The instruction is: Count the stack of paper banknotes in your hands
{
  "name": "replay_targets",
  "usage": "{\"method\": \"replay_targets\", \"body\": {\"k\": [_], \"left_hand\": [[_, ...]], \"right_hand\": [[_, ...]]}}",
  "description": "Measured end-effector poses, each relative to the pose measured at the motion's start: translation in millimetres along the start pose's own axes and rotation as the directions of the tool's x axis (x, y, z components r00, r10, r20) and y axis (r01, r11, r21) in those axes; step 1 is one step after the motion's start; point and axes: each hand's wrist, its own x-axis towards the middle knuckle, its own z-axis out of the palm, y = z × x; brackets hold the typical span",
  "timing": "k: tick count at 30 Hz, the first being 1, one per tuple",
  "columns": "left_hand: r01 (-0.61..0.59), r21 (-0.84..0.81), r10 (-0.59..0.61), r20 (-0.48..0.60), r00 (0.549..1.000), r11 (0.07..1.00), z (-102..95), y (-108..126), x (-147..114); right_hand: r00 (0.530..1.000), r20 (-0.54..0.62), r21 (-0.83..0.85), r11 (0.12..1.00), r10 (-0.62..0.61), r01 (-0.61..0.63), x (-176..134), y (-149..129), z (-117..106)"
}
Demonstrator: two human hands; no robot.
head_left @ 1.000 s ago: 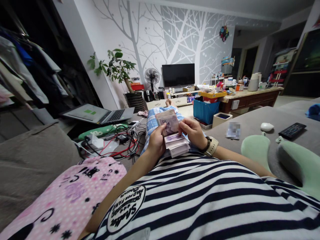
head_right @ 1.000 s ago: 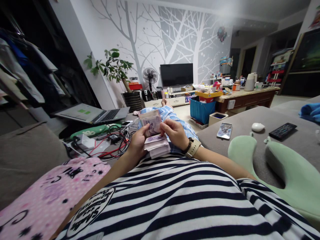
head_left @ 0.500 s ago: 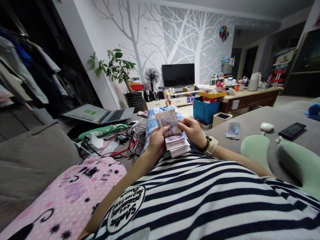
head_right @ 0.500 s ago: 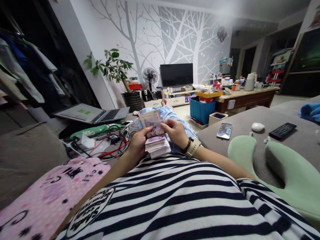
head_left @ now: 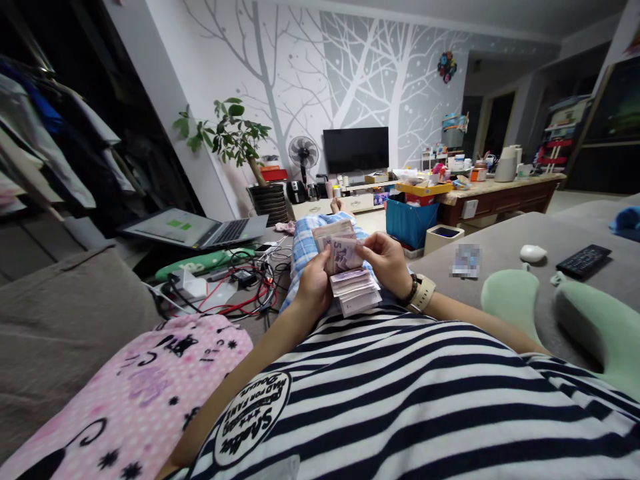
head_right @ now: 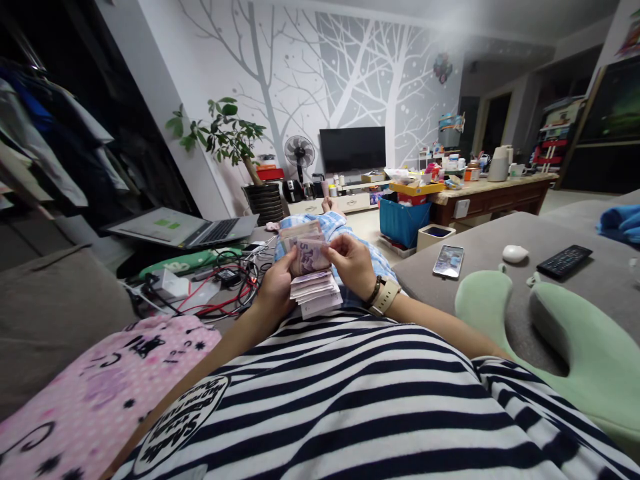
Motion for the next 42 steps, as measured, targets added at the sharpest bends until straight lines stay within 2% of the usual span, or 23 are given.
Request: {"method": "replay_targets", "body": {"k": [4,12,18,24,28,30,35,39,42], "left_hand": [[0.02,0.02,-0.019,-0.035,0.999,1.0,0.2,3,2],[0.028,0.186,-0.02,-0.043,0.999,0.982,-0.8,7,-1],[-0.077,0.269,0.071,0.032,0.997,0.96,-8.0,7,-3],[-0.089,0.259,0.084,0.031,0.996,0.962,-13.0,6,3],[-0.122,0.294,0.101,0.085,0.991,0.948,-16.4,7,4],[-0.12,0.27,0.1,0.086,0.991,0.955,-15.1,7,3],[-0.019,0.089,0.021,-0.012,1.0,0.996,-5.3,6,1],[-0.036,0.009,0.037,-0.051,0.998,0.999,-1.4,4,1],[-0.029,0.012,0.03,-0.05,0.998,1.0,-1.8,4,1]], "right_hand": [[0.998,-0.008,-0.016,0.998,-0.058,0.058,-2,3,0],[0.992,0.099,0.012,0.997,-0.077,0.076,-4,4,0],[0.988,0.119,0.016,0.995,-0.098,0.097,-4,-2,-3],[0.988,0.128,0.013,0.997,-0.081,0.08,-5,-13,-2],[0.987,0.148,0.019,0.998,-0.064,0.062,-6,-18,-2],[0.986,0.157,0.027,0.998,-0.06,0.056,-7,-20,-3],[0.982,0.184,0.03,0.999,-0.047,0.042,-8,-21,-2],[0.978,0.204,0.05,0.998,-0.038,0.029,-9,-22,-1],[0.987,0.152,0.025,0.999,-0.05,0.047,-7,-21,0]]}}
